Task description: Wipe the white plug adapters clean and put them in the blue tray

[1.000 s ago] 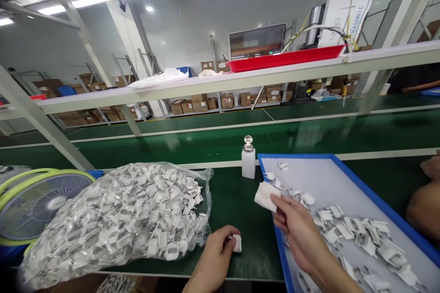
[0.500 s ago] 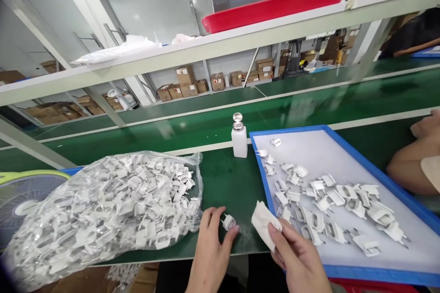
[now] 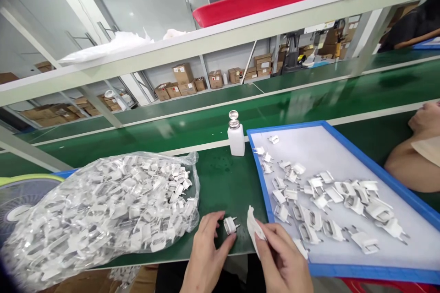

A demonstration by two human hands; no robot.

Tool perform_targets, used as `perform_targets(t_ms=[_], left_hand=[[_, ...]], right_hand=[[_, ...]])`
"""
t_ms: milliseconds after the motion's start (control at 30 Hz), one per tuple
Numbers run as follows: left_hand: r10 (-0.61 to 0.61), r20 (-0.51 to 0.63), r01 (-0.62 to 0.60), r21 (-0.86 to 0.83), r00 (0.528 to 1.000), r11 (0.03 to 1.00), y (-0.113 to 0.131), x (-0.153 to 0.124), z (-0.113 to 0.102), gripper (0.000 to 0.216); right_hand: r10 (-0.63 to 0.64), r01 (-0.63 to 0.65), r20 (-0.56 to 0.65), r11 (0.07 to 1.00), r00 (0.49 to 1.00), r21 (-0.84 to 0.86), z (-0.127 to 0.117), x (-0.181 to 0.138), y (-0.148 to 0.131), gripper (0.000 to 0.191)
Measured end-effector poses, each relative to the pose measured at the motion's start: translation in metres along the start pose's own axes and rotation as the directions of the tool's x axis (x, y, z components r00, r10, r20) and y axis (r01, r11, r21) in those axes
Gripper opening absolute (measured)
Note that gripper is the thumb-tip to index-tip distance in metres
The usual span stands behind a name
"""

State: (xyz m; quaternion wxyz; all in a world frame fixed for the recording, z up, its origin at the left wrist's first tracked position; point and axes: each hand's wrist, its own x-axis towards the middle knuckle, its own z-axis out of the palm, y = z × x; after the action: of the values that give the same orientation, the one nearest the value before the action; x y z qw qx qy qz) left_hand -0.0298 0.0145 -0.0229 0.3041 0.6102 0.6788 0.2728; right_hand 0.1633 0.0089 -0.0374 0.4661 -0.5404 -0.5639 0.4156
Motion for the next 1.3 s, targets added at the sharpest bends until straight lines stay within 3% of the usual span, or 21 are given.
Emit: perform_targets(t_ms=[133,233,433,700,833,1067,1167,1300], left_hand=[[0.099,0.051,-0.098,-0.032,0.994,0.995,-0.003,0.005,-0.005,0.034],[0.159,0.11,-0.154,-0.053,0.981,0.987,-0.008,0.01,-0.014,0.039],[0.215,0.214,-0.235,0.074,0.953,0.969,-0.011,0.021,-0.023,0.034],[0.264,0.274,-0.304,0.117,0.925,0.945,-0.018,0.024,-0.023,0.04],[0.294,0.288,-0.342,0.128,0.911,0.931,-0.019,0.024,-0.023,0.043],[0.312,0.306,-0.373,0.167,0.9,0.913,-0.015,0.027,-0.024,0.037],[0.307,0.305,-0.373,0.188,0.901,0.908,-0.013,0.026,-0.024,0.037],[0.293,0.303,-0.361,0.2,0.907,0.911,-0.013,0.024,-0.025,0.043]], right_hand=[[-0.227,0.222,-0.007,0.957,0.974,-0.186,0.016,-0.001,0.006,0.033],[-0.353,0.361,0.082,0.881,0.932,-0.307,0.029,0.001,0.012,0.036],[-0.396,0.518,0.344,0.741,0.851,-0.428,0.043,0.008,0.014,0.048],[-0.503,0.676,0.464,0.636,0.729,-0.372,0.04,-0.002,0.042,0.051],[-0.523,0.676,0.437,0.636,0.732,-0.372,0.041,-0.001,0.036,0.049],[-0.395,0.515,0.339,0.737,0.854,-0.437,0.053,0.025,0.006,0.044],[-0.39,0.515,0.345,0.731,0.854,-0.448,0.055,0.023,0.011,0.045],[-0.445,0.596,0.403,0.668,0.8,-0.446,0.052,0.004,0.03,0.052]])
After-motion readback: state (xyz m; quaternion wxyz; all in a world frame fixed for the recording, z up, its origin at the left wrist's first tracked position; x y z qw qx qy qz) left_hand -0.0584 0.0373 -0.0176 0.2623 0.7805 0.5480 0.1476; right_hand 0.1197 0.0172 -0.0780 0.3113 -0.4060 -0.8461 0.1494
